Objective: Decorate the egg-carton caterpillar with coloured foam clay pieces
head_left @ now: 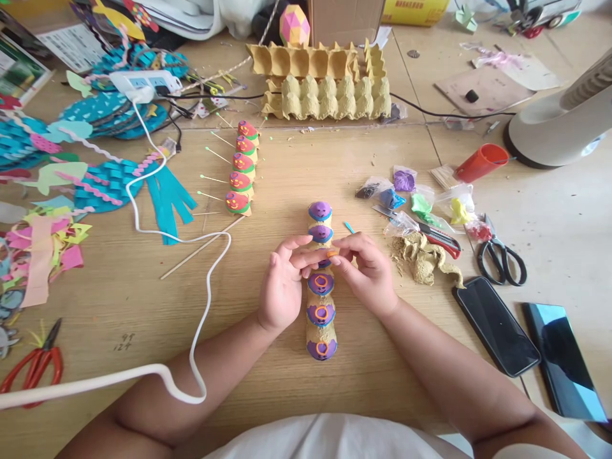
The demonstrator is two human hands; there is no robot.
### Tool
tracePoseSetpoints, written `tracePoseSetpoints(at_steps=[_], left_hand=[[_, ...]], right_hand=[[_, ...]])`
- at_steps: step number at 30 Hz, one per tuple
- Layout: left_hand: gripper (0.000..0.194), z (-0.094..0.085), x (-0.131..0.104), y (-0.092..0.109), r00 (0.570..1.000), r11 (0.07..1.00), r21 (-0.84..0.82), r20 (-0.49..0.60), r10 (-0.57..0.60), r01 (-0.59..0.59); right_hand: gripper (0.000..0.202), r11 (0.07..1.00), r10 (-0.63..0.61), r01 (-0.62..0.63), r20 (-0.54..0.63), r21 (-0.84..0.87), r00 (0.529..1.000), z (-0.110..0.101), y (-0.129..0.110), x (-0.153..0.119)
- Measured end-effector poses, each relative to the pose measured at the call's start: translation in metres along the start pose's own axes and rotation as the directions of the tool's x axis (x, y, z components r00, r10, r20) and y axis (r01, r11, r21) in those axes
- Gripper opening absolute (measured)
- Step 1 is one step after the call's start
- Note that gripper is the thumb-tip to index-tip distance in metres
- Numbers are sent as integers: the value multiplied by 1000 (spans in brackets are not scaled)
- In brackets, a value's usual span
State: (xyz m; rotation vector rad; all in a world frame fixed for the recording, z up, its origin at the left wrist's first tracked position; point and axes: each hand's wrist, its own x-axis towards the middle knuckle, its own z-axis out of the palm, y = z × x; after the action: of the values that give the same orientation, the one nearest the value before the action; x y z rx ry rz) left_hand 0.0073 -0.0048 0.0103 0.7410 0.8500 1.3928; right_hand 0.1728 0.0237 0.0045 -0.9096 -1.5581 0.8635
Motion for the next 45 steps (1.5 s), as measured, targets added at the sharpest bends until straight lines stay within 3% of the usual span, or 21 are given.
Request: tracePoseSetpoints(at_steps=[5, 14, 20, 26, 31, 37, 40, 45], left_hand=[[57, 2, -1, 1, 1000, 1000, 12, 2, 8, -8], [61, 0, -1, -1, 1000, 1000, -17, 7, -2, 2], [62, 1, 0, 1, 1000, 1000, -11, 0, -4, 4], [62, 0, -1, 1, 999, 999, -19, -22, -36, 36], [63, 0, -1, 0, 998, 999, -17, -46, -44, 43], [62, 1, -1, 1, 999, 999, -29, -27, -44, 44], [61, 0, -1, 0, 999, 998, -38, -15, -43, 43], [63, 0, -1, 1, 999, 999, -14, -11, -42, 42]], right_hand=[[12, 997, 75, -74, -30, 21, 997, -1, 0, 0], [12, 999, 45, -45, -7, -24, 999, -1, -2, 1], [16, 995, 97, -92, -140, 39, 985, -1, 1, 0], [8, 998, -28, 25, -39, -53, 999, -3, -6, 1], [9, 993, -41, 41, -5, -108, 999, -1, -5, 0], [9, 998, -52, 52, -4, -45, 999, 1, -4, 1], [3, 999, -39, 39, -20, -21, 999, 1, -3, 1], [14, 996, 85, -83, -63, 26, 994, 0, 1, 1]])
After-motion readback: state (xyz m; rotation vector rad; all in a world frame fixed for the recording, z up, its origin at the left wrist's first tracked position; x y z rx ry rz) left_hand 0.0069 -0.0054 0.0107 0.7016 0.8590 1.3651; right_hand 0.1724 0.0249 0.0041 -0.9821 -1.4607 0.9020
